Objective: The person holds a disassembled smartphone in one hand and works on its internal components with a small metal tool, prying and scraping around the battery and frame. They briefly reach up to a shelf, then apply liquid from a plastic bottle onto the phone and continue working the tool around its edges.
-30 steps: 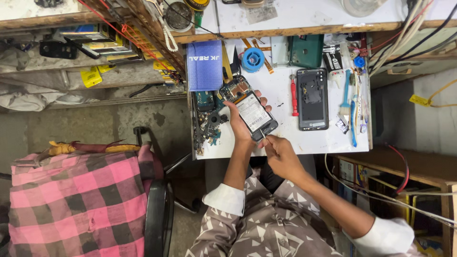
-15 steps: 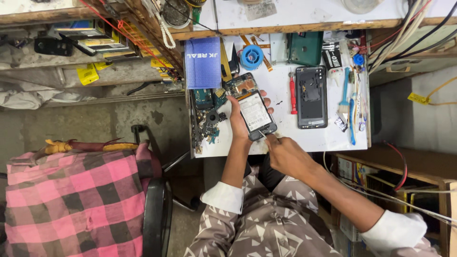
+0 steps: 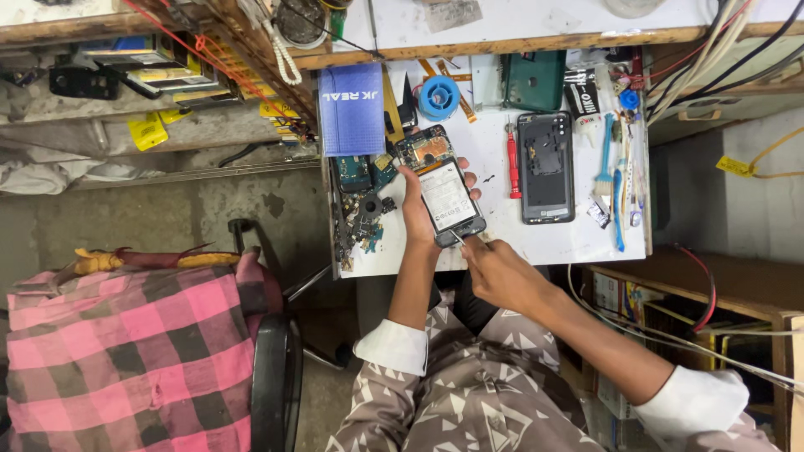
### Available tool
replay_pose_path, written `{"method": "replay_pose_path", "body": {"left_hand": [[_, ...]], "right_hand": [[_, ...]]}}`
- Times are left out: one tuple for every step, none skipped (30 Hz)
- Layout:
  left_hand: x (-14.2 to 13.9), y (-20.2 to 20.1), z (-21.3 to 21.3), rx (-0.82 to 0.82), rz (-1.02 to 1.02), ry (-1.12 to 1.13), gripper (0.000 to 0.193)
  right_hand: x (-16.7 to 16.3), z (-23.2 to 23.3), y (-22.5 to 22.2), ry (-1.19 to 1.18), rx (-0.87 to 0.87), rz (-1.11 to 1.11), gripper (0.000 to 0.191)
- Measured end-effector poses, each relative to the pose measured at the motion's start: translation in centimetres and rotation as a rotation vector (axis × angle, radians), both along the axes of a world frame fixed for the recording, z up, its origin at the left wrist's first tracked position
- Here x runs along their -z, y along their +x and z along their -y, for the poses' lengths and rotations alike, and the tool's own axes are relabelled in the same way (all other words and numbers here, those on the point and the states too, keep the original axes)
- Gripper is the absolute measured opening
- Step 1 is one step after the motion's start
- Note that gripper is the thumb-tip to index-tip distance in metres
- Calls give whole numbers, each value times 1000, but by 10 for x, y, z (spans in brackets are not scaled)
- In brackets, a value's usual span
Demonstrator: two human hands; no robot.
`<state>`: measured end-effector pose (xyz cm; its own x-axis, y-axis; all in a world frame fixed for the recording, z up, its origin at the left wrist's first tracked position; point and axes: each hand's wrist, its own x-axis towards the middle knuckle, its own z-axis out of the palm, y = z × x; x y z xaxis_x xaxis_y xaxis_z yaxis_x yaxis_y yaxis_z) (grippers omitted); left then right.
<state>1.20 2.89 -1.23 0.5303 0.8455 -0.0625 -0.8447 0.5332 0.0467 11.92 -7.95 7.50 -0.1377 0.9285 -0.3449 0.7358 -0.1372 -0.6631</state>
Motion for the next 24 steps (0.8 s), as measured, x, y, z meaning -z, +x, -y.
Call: {"method": "replay_pose_path", "body": {"left_hand": [[1, 1, -2, -3, -1, 8, 75], [2, 0, -2, -6, -7, 12, 76], [3, -1, -2, -7, -6, 4, 77], [4, -1, -3, -7, -3, 1, 78], [4, -1, -3, -6, 0, -6, 79], [5, 0, -5, -6, -32, -9, 82], [6, 0, -7, -2, -69, -14, 85], [5, -1, -6, 5, -108, -27, 88], [6, -2, -5, -1, -65, -23, 88], [6, -2, -8, -4, -19, -11, 88], [7, -4, -7, -6, 24, -5, 88], [6, -6, -6, 0, 20, -14, 87], [6, -8, -6, 4, 19, -19, 87], [5, -9, -6, 6, 19, -22, 86], [5, -10, -4, -3, 13, -2, 82], [4, -10, -2, -13, 7, 21, 78], [3, -10, -1, -23, 1, 44, 74], [2, -10, -1, -24, 5, 58, 69], [2, -9, 0, -25, 11, 72, 65], [1, -8, 0, -26, 18, 89, 62], [1, -8, 0, -23, 42, 100, 61], [1, -8, 0, -21, 65, 110, 60], [2, -8, 0, -18, 88, 120, 60], [2, -7, 0, -12, 97, 115, 60]], "right_hand": [[-2, -2, 3, 2, 2, 0, 9], [-4, -3, 3, 2, 5, -5, 9], [-5, -4, 2, 5, 5, -9, 10], [-5, -5, 1, 6, 16, -29, 9], [-5, -4, -1, 4, 27, -50, 9], [-4, -5, -3, 3, 37, -69, 11], [-2, -4, -6, 34, 73, -99, 11], [0, -2, -11, 57, 113, -131, 11], [1, -1, -13, 84, 152, -158, 11], [3, -2, -14, 177, 142, -249, 11], [3, -3, -16, 265, 133, -341, 13], [3, -3, -18, 348, 124, -434, 16], [1, -4, -16, 87, 263, -586, 17], [-3, -5, -13, -179, 394, -733, 20], [-8, -6, -10, -455, 517, -875, 23], [-13, -8, -8, -501, 545, -962, 25], [-18, -10, -5, -546, 573, -1048, 27], [-23, -11, -3, -593, 604, -1136, 30], [-29, -11, -1, -597, 607, -1207, 30], [-34, -11, 0, -598, 607, -1278, 31], [-39, -12, 1, -598, 604, -1350, 32], [-42, -13, 1, -596, 604, -1348, 33], [-46, -13, 1, -593, 605, -1346, 33], [-49, -13, 1, -589, 607, -1343, 34]]}}
